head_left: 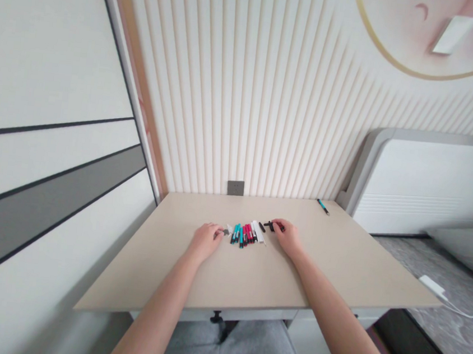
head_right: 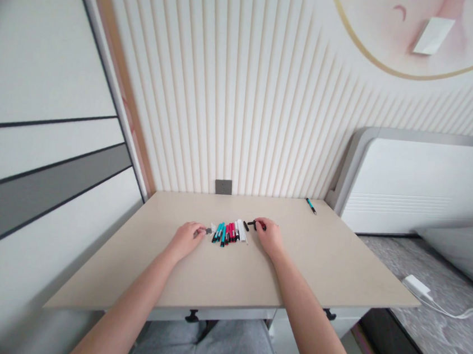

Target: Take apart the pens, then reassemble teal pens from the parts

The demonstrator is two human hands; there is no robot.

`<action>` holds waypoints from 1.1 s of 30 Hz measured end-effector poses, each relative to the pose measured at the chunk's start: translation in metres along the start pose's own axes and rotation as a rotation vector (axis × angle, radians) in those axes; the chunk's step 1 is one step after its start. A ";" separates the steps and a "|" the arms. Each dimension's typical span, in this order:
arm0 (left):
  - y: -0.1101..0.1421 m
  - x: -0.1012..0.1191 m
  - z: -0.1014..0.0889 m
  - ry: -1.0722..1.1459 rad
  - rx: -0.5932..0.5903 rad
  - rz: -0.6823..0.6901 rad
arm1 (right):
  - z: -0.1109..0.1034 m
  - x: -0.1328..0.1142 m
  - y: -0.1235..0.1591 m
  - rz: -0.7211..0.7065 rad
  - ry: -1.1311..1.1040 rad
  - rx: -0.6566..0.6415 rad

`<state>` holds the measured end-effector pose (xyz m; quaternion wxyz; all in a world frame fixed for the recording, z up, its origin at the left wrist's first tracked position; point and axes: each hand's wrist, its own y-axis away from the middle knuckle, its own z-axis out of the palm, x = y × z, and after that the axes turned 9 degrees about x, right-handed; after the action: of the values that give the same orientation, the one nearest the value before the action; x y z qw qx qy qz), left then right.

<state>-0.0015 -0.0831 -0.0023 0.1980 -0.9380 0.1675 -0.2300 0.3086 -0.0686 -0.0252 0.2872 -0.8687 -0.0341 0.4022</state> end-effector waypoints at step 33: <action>-0.001 0.009 0.002 0.189 0.194 0.311 | 0.045 -0.096 0.018 -0.378 -0.155 -0.156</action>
<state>0.0073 -0.0854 0.0000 0.3041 -0.8516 0.3050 -0.2988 0.2083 -0.0903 0.0079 0.2860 -0.8328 -0.2494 0.4030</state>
